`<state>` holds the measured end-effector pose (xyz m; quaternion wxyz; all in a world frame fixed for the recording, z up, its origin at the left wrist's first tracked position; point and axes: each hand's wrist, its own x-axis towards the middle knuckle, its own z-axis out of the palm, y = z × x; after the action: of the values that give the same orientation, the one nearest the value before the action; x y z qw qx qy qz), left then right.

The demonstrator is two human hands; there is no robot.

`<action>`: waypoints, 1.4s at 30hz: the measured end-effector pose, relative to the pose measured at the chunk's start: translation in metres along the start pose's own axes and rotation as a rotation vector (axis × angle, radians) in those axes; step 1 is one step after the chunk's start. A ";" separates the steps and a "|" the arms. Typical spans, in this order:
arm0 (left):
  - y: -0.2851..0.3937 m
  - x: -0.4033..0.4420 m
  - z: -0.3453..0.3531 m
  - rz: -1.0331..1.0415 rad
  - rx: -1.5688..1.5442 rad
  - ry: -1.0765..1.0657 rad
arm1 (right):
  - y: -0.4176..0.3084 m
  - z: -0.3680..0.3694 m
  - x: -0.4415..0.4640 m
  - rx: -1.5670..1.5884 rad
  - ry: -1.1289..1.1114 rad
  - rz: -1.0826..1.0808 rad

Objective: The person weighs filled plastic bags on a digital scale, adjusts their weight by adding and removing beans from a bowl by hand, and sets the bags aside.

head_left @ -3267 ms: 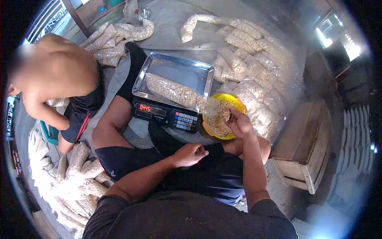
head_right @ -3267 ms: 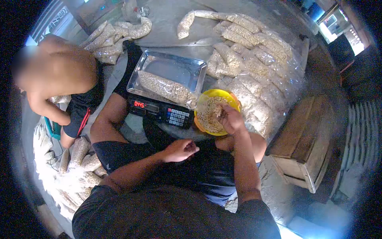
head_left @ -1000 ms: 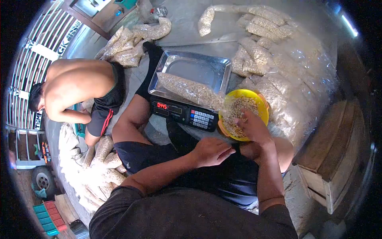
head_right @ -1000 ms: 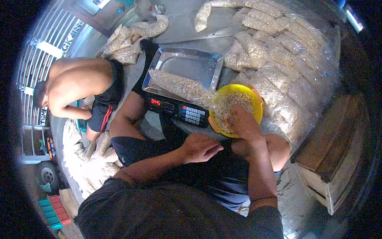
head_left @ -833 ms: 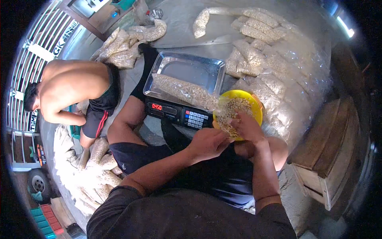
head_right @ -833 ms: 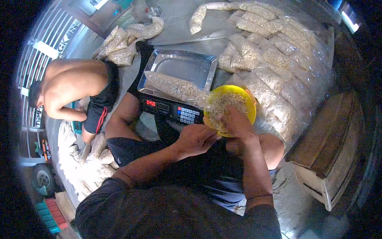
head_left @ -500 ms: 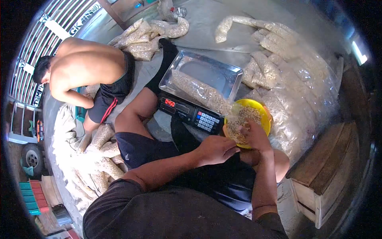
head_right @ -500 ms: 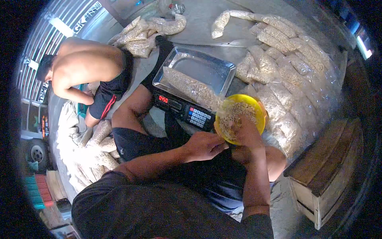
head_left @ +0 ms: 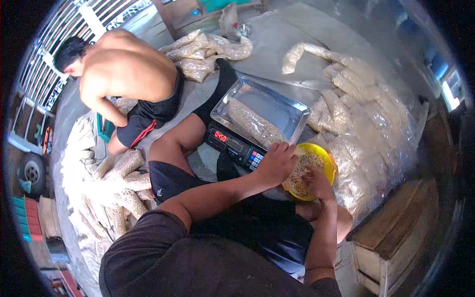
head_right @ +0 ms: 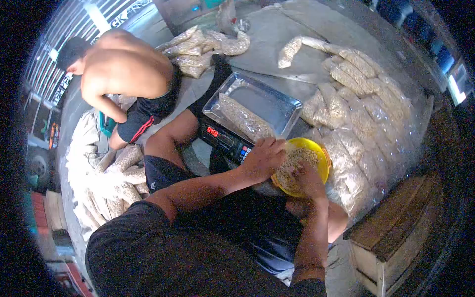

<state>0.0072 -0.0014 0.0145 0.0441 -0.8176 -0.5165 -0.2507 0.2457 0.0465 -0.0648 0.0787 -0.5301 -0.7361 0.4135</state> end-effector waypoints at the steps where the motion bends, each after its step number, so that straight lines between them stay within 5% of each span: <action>1: -0.003 0.000 -0.001 0.001 -0.018 0.017 | 0.001 -0.002 0.001 0.036 -0.002 0.009; 5: -0.024 0.007 -0.022 -0.041 -0.066 0.098 | -0.003 -0.004 0.000 0.377 -0.048 0.053; 8: -0.054 0.007 -0.088 -0.104 -0.114 0.144 | 0.063 0.011 0.018 0.438 -0.055 -0.180; 9: -0.067 0.000 -0.114 -0.144 -0.168 0.257 | 0.056 0.017 0.021 0.660 -0.079 -0.090; 11: -0.097 -0.021 -0.175 -0.175 -0.257 0.433 | 0.014 -0.001 -0.001 -0.067 0.021 -0.227; 12: -0.109 -0.037 -0.214 -0.159 -0.300 0.492 | 0.023 0.002 0.001 0.204 -0.005 -0.101; 14: -0.114 -0.070 -0.281 -0.401 -0.280 0.624 | -0.005 -0.006 -0.014 0.155 -0.008 -0.073; 17: -0.086 -0.114 -0.370 -0.294 -0.205 0.849 | -0.003 -0.001 -0.012 0.053 0.015 -0.102; 19: -0.072 -0.136 -0.400 -0.297 0.222 0.915 | -0.024 -0.001 -0.017 0.116 -0.031 -0.101; 23: -0.056 -0.205 -0.413 -0.598 0.209 0.339 | -0.023 -0.004 0.002 0.094 -0.078 -0.160; 25: -0.063 -0.237 -0.410 -0.651 0.091 0.361 | -0.058 -0.003 -0.018 0.007 -0.057 -0.149; 27: -0.080 -0.282 -0.404 -0.957 -0.178 0.565 | -0.021 -0.006 -0.007 0.094 -0.026 -0.126; 29: -0.106 -0.333 -0.408 -1.340 -0.221 0.526 | -0.018 -0.015 -0.020 0.266 -0.012 -0.115; 31: -0.143 -0.410 -0.398 -1.412 0.301 0.107 | -0.106 -0.046 -0.060 0.526 -0.005 -0.151; 33: -0.166 -0.461 -0.377 -1.636 0.170 0.305 | -0.134 -0.069 -0.086 0.854 -0.042 -0.327; 35: -0.180 -0.481 -0.359 -1.661 0.155 0.468 | -0.094 -0.087 -0.099 1.236 -0.158 -0.508; 37: -0.185 -0.460 -0.340 -1.354 0.635 0.417 | -0.112 -0.084 -0.097 1.364 -0.294 -0.752; 39: -0.172 -0.393 -0.323 -1.136 0.783 0.441 | -0.088 -0.063 -0.068 1.626 -0.591 -0.605; 41: -0.172 -0.351 -0.287 -0.987 0.777 0.427 | -0.054 -0.020 -0.028 0.589 0.061 -0.064; 42: -0.170 -0.326 -0.272 -0.973 0.671 0.385 | -0.058 -0.016 -0.025 0.214 0.013 -0.099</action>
<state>-0.3499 -0.2809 0.0710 0.2717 -0.3704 -0.8633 -0.2089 0.2236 0.0282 -0.0063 0.1602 -0.4844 -0.7123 0.4819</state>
